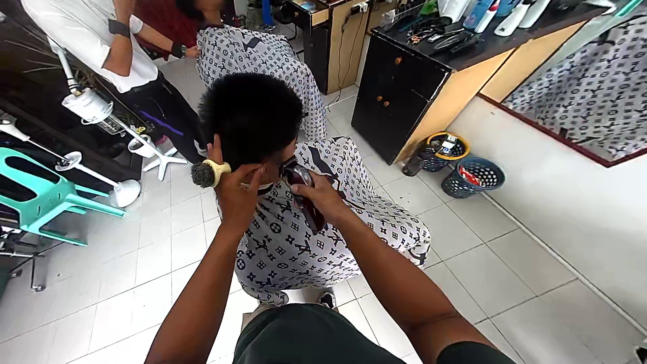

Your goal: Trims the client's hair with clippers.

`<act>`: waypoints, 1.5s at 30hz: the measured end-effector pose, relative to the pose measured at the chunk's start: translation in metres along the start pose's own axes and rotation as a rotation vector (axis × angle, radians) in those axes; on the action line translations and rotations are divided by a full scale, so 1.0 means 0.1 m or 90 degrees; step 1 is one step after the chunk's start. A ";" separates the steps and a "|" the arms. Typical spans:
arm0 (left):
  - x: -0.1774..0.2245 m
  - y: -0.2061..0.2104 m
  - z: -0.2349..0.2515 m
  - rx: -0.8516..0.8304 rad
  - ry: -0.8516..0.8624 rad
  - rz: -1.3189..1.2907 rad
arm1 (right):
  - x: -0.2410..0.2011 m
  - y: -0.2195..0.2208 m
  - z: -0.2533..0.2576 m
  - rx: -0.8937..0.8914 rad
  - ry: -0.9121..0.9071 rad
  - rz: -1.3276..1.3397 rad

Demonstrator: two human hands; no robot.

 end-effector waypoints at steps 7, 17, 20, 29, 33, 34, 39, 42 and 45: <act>-0.02 0.00 -0.02 -0.010 -0.030 -0.002 | -0.02 0.05 0.07 0.053 0.021 -0.106; -0.04 0.02 -0.02 -0.003 -0.020 0.000 | -0.06 0.07 0.10 0.060 0.008 -0.097; -0.04 0.02 -0.01 -0.004 -0.021 -0.004 | -0.10 0.10 0.09 0.060 -0.044 -0.062; -0.02 0.01 0.02 -0.013 -0.026 -0.003 | -0.22 0.16 0.06 0.040 -0.113 -0.107; 0.10 -0.16 -0.17 0.089 0.091 -0.056 | -0.11 -0.09 -0.23 0.029 -0.093 -0.041; 0.20 -0.19 -0.26 0.095 0.140 -0.072 | -0.03 -0.23 -0.34 0.048 -0.078 -0.003; 0.79 0.13 -0.11 -0.472 0.044 -0.440 | 0.61 -0.69 -0.80 0.177 -0.014 0.240; 0.82 0.40 0.14 -0.440 -0.148 -0.511 | 0.78 -0.70 -1.00 0.190 0.050 0.229; 0.82 0.63 0.12 -0.559 -0.242 -0.503 | 0.88 -0.63 -1.22 0.168 0.075 0.260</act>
Point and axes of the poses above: each hand's wrist, its own z-axis towards the middle knuckle, its own y-axis out of the palm, x = y × z, the point moved 6 cm from there along z, towards the middle knuckle, and after that the axes turned 12 degrees about z, right-handed, at the moved point
